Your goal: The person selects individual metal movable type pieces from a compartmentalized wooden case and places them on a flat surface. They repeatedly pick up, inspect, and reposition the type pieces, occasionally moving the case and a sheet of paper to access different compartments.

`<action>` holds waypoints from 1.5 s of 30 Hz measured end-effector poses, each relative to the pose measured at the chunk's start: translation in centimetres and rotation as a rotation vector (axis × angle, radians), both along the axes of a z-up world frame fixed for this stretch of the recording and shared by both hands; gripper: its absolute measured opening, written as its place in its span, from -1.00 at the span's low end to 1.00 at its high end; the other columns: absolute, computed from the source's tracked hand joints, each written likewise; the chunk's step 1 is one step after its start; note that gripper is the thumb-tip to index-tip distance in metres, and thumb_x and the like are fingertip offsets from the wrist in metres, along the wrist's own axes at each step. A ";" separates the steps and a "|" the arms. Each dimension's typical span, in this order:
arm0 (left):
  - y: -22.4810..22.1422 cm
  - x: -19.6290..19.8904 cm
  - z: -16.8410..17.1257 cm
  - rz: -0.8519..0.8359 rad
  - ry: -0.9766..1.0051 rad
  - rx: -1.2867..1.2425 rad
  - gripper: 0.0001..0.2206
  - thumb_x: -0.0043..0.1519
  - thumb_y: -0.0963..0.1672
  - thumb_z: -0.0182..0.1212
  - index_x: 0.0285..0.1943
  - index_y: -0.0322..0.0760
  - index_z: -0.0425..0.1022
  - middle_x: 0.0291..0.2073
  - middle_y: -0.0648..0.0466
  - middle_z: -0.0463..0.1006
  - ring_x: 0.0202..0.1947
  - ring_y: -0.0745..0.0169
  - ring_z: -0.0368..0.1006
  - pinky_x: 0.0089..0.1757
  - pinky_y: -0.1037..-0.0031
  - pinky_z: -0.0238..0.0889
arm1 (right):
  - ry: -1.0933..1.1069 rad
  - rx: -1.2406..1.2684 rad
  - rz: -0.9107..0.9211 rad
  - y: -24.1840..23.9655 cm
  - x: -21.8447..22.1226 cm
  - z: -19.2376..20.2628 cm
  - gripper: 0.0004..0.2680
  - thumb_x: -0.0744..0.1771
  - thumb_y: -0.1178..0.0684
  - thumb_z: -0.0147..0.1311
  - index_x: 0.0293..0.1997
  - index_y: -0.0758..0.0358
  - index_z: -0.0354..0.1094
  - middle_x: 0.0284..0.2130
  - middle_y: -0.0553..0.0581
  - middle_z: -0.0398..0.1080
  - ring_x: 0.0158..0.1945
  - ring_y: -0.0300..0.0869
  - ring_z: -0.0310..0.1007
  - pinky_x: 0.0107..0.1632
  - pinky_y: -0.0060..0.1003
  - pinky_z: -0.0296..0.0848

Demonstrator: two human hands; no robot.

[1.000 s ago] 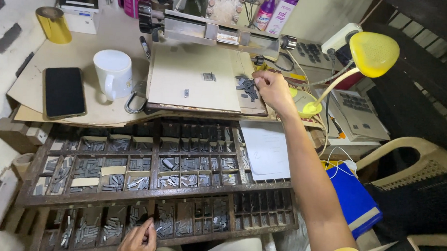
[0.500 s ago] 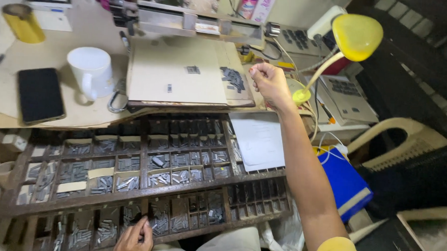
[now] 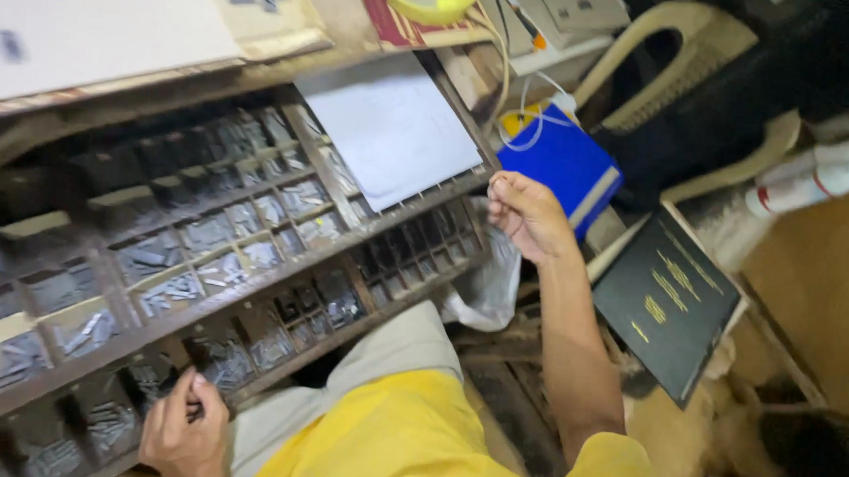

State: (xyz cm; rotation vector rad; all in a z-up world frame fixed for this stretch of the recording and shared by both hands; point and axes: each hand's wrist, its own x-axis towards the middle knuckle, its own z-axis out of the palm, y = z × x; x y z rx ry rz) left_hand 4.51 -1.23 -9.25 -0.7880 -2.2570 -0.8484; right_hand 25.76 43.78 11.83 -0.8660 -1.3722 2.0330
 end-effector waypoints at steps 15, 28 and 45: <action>0.2 0.7 0.6 -0.077 -0.063 0.010 -0.91 0.52 -0.30 0.40 0.03 -0.57 0.81 -0.37 -0.14 0.58 -0.35 -0.09 0.48 -0.23 0.20 0.38 | 0.000 -0.282 -0.342 -5.3 6.2 -3.8 -0.88 0.32 0.14 0.24 -0.10 0.29 0.49 -0.28 0.20 0.60 -0.26 -0.14 0.64 -0.17 -0.32 0.62; 0.4 1.0 0.7 -0.022 -0.139 -0.058 -0.89 0.51 -0.30 0.41 0.13 -0.53 0.82 -0.30 -0.14 0.62 -0.34 0.04 0.50 -0.27 0.32 0.41 | -0.728 0.288 -0.546 -2.9 10.6 -16.3 -0.46 0.31 0.40 -0.23 0.44 -0.08 0.12 0.42 0.04 0.18 0.40 -0.08 0.31 -0.39 -0.47 0.42; 0.7 0.6 0.1 0.143 -0.103 0.070 -0.89 0.28 -0.15 0.30 -0.11 -0.05 0.71 -0.43 0.14 0.57 -0.39 0.09 0.47 -0.27 0.30 0.36 | -0.034 1.410 -0.140 -11.0 -11.6 10.9 -0.89 0.42 0.20 0.05 -0.06 0.42 0.49 -0.19 0.18 0.53 -0.13 -0.11 0.50 0.00 -0.26 0.43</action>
